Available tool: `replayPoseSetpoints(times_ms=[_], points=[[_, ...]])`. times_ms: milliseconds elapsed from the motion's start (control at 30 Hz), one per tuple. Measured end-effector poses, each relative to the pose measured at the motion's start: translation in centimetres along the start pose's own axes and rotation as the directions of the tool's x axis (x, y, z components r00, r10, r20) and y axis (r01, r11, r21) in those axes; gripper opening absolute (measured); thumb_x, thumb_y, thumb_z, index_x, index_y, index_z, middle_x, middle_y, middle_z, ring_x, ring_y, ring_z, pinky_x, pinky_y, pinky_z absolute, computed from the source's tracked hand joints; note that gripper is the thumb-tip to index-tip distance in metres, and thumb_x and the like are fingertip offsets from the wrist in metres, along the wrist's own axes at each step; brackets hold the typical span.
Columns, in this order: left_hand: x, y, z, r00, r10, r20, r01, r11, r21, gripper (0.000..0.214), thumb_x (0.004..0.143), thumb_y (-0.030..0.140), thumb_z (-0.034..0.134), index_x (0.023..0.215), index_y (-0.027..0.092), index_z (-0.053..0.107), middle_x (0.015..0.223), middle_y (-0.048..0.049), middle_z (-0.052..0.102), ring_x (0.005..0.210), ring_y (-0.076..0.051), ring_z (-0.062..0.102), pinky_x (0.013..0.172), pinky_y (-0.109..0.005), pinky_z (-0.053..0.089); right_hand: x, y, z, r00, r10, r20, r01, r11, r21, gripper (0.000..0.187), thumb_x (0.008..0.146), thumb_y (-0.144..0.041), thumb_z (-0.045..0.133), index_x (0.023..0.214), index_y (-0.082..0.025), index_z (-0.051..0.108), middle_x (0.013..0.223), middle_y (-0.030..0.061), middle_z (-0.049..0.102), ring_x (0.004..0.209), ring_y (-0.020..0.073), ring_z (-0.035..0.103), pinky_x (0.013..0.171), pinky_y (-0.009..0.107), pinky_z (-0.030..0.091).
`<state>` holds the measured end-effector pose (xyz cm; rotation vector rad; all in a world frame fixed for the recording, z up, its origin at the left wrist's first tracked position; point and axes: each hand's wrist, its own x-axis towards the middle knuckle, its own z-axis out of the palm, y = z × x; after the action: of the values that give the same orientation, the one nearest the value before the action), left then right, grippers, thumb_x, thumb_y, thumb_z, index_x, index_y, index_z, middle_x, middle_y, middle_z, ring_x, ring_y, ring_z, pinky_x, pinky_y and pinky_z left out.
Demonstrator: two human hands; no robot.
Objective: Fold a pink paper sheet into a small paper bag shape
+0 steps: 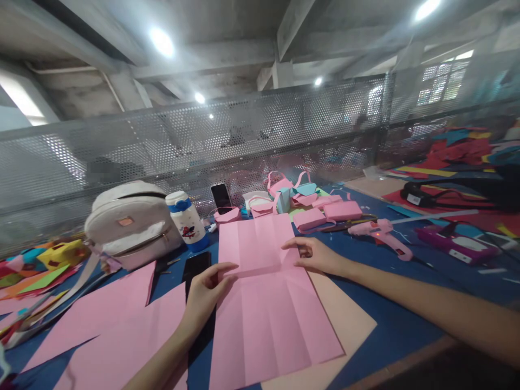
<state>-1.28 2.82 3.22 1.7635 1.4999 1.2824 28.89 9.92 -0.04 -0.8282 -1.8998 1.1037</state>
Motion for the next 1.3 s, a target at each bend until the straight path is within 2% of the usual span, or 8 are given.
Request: replayPoseSetpoints(times_ms=[233,367,500,600,767,867,1033,1300], points=[[0.2,0.0,-0.1,0.996,-0.083,0.018,0.083,0.996,-0.015,0.038,0.063,0.048,0.076,0.084,0.015,0.076,0.078,-0.0071,0.073,0.064,-0.018,0.062,0.052,-0.022,0.045,0.2,-0.6,-0.4,0.997,0.082,0.003,-0.082,0.995,0.059,0.041,0.067,-0.025,0.072,0.106,-0.012,0.068,0.071,0.0003,0.062,0.062,0.0122,0.053,0.058,0.023,0.039],[0.3,-0.2,0.1,0.999,-0.039,0.002,0.038,0.986,-0.164,0.062,0.065,0.046,0.078,0.118,0.017,0.066,0.112,-0.0115,0.070,0.088,-0.024,0.066,0.067,-0.027,0.053,0.4,-0.8,-0.6,0.994,0.110,0.010,-0.111,0.989,0.094,0.049,0.067,-0.030,0.074,0.112,-0.012,0.065,0.058,-0.0063,0.052,0.052,0.0086,0.046,0.053,0.021,0.036],[0.6,-0.5,-0.1,0.997,-0.082,0.014,0.083,0.967,-0.242,0.085,0.070,0.046,0.076,0.142,0.015,0.042,0.113,-0.0125,0.069,0.088,-0.023,0.068,0.070,-0.028,0.054,0.2,-1.7,-0.6,0.991,0.113,0.074,-0.119,0.989,0.084,0.063,0.066,-0.029,0.075,0.124,-0.012,0.059,0.064,-0.0045,0.059,0.056,0.0102,0.051,0.056,0.021,0.040],[1.2,-0.3,-0.8,0.998,-0.064,0.009,0.064,0.971,-0.231,0.075,0.072,0.045,0.073,0.135,0.014,0.046,0.113,-0.0127,0.068,0.098,-0.025,0.066,0.078,-0.031,0.053,0.2,-2.3,-0.9,0.996,0.081,0.024,-0.078,0.993,-0.092,0.054,0.076,-0.032,0.068,0.127,-0.016,0.059,0.069,-0.0014,0.064,0.064,0.0146,0.059,0.061,0.025,0.046],[2.7,2.1,-1.4,0.946,-0.065,0.318,0.127,0.976,-0.178,0.064,0.075,0.037,0.068,0.130,0.015,0.044,0.105,-0.0114,0.068,0.089,-0.024,0.068,0.073,-0.033,0.053,1.3,-4.1,-1.5,0.954,-0.228,-0.196,0.141,0.915,-0.377,0.043,0.084,-0.039,0.062,0.124,-0.021,0.060,0.133,0.0113,0.056,0.126,0.0271,0.047,0.106,0.043,0.036],[3.6,4.4,-0.3,0.868,0.008,0.497,0.047,0.994,-0.098,0.064,0.077,0.028,0.064,0.136,0.019,0.041,0.109,-0.0096,0.065,0.082,-0.019,0.065,0.069,-0.028,0.050,2.2,-6.3,-1.1,0.956,-0.283,-0.083,0.209,0.849,-0.485,0.059,0.080,-0.043,0.070,0.132,-0.023,0.053,0.148,0.0119,0.041,0.138,0.0290,0.032,0.113,0.048,0.024],[5.1,7.2,2.7,0.714,0.106,0.692,-0.114,0.993,-0.034,0.063,0.072,0.022,0.066,0.132,0.021,0.047,0.117,-0.0080,0.059,0.093,-0.018,0.059,0.072,-0.024,0.046,4.1,-8.9,-0.5,0.941,0.043,0.334,0.083,0.932,-0.352,0.064,0.066,-0.040,0.080,0.122,-0.018,0.058,0.114,0.0081,0.066,0.103,0.0249,0.061,0.085,0.033,0.048],[3.8,5.7,3.0,0.727,-0.171,0.665,-0.065,0.947,0.315,0.066,0.053,0.035,0.082,0.112,0.019,0.058,0.085,-0.0002,0.063,0.078,-0.021,0.059,0.060,-0.024,0.041,3.9,-7.5,-1.8,0.883,0.170,0.437,0.089,0.854,-0.513,0.023,0.066,-0.032,0.074,0.079,-0.015,0.067,0.069,-0.0046,0.058,0.065,0.0119,0.051,0.053,0.021,0.032]])
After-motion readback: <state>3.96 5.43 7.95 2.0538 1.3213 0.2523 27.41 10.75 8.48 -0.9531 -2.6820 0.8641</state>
